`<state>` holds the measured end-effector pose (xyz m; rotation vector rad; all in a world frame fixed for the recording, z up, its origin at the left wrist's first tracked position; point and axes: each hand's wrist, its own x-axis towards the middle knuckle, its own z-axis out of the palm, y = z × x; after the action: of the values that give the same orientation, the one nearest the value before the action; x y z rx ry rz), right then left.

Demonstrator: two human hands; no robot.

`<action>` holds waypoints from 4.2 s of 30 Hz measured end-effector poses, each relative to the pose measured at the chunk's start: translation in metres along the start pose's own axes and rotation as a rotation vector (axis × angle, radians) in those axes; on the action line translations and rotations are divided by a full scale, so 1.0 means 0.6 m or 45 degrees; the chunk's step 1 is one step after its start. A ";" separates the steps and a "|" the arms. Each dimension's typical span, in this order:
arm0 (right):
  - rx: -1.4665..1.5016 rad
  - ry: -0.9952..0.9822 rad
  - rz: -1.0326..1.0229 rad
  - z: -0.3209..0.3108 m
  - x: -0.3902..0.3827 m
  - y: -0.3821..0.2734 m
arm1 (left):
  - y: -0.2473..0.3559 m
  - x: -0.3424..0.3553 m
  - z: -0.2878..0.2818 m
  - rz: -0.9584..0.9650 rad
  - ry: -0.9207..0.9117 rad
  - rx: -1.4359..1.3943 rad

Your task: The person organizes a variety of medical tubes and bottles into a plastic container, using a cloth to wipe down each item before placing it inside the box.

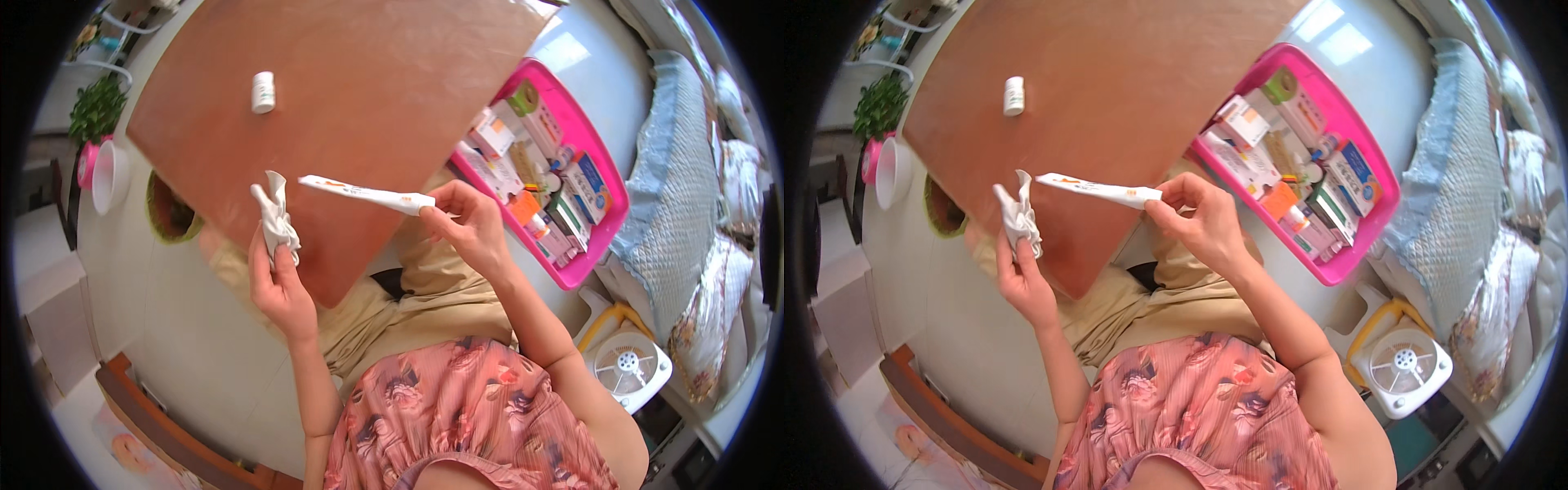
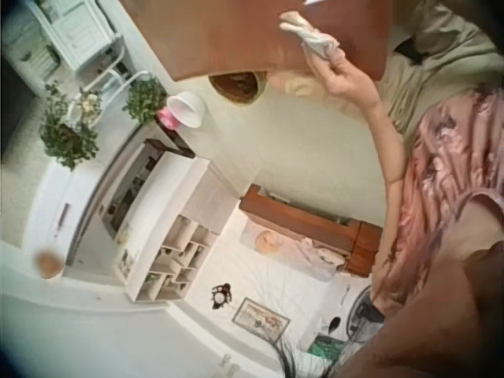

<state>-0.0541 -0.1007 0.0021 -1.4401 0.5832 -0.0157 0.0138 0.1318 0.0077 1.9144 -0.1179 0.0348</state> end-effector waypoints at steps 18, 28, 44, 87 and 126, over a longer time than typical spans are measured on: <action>0.281 -0.260 0.317 -0.036 -0.008 0.036 | 0.003 0.077 0.062 0.406 -0.106 0.613; -0.205 0.638 -0.041 -0.208 -0.060 0.058 | 0.098 0.020 0.252 -0.110 -0.795 -0.443; -1.300 1.025 -0.312 -0.284 0.003 0.071 | 0.104 0.009 0.276 -0.303 -0.992 -0.446; -0.549 0.009 -0.419 0.070 0.048 -0.007 | 0.022 0.032 0.106 0.597 -0.272 0.305; -0.731 -0.164 -0.808 0.041 -0.023 -0.055 | 0.058 -0.025 0.079 -0.284 -0.374 -0.708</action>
<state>-0.0455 -0.0783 0.0385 -2.1208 -0.0088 -0.2729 -0.0063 0.0766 0.0230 1.3562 -0.0978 -0.3928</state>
